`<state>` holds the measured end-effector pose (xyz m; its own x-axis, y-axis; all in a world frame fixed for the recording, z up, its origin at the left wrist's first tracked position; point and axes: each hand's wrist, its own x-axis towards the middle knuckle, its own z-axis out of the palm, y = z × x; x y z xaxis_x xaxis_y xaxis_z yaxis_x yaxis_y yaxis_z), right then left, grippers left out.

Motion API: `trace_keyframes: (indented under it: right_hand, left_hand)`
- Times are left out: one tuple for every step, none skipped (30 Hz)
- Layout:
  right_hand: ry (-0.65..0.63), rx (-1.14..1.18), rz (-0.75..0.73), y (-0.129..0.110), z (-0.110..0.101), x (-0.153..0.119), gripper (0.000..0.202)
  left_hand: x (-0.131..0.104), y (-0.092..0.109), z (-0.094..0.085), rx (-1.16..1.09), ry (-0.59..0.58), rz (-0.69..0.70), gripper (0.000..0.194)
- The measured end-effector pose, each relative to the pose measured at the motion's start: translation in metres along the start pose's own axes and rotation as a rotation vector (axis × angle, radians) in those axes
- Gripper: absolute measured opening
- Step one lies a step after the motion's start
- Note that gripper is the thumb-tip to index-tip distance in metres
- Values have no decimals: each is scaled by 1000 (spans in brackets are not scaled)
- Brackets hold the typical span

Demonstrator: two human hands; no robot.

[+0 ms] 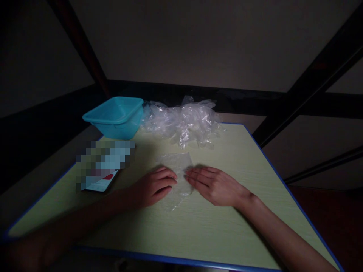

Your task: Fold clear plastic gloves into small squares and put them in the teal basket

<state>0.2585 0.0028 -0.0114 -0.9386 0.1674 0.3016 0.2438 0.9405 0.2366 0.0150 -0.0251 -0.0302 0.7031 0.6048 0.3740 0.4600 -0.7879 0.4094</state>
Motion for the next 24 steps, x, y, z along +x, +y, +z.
trace_keyframes:
  right_hand:
    - [6,25,-2,2,2,1,36]
    - [12,44,-3,3,3,2,36]
    - [21,55,1,4,5,2,37]
    - [31,61,6,5,6,1,37]
    - [40,65,14,5,7,0,36]
    - [48,69,22,4,8,-1,36]
    - [54,76,31,4,9,-2,35]
    - [58,87,40,3,9,-3,35]
    - [60,100,48,3,10,-4,35]
    - [58,112,58,3,10,-4,35]
    - [56,122,67,2,10,-5,35]
    - [54,131,75,2,10,-5,35]
    - [54,138,83,2,10,-5,35]
    - [55,146,91,1,10,-5,35]
    - [56,155,100,1,9,-5,35]
    - [56,168,111,0,9,-6,35]
    - [56,182,122,0,8,-6,35]
    - [56,195,133,-1,8,-6,35]
    - [56,207,142,-2,7,-6,34]
    - [56,217,150,-2,7,-7,34]
    - [56,226,157,-3,6,-7,34]
    - [56,232,161,-3,6,-7,34]
    - [55,237,165,-3,5,-7,34]
    - [55,240,167,-3,5,-7,33]
  left_hand:
    - [0,0,0,-23,5,-9,17]
    - [1,0,0,-59,14,-29,17]
    - [1,0,1,-111,28,-64,17]
    - [2,-1,1,-172,48,-120,18]
    - [3,-2,1,-235,77,-190,20]
    - [4,-4,1,-290,113,-267,22]
    - [4,-6,1,-332,155,-341,23]
    - [5,-8,0,-358,194,-400,24]
    - [4,-10,-1,-369,224,-433,26]
    - [4,-12,-4,-367,244,-442,28]
    - [3,-13,-7,-355,250,-430,30]
    - [2,-12,-10,-333,240,-408,32]
    - [1,-10,-14,-301,218,-380,32]
    - [0,-7,-17,-263,187,-352,31]
    - [-1,-3,-20,-220,153,-327,32]
    - [-2,2,-22,-174,116,-305,35]
    - [-3,8,-23,-122,75,-283,42]
    - [-3,12,-22,-63,37,-257,49]
    - [-3,17,-21,-4,2,-232,56]
    - [-3,20,-19,54,-27,-211,61]
    - [-3,22,-17,109,-45,-194,62]
    - [-3,23,-14,159,-59,-187,58]
    - [-3,23,-12,205,-71,-188,52]
    - [-3,23,-10,248,-81,-196,44]
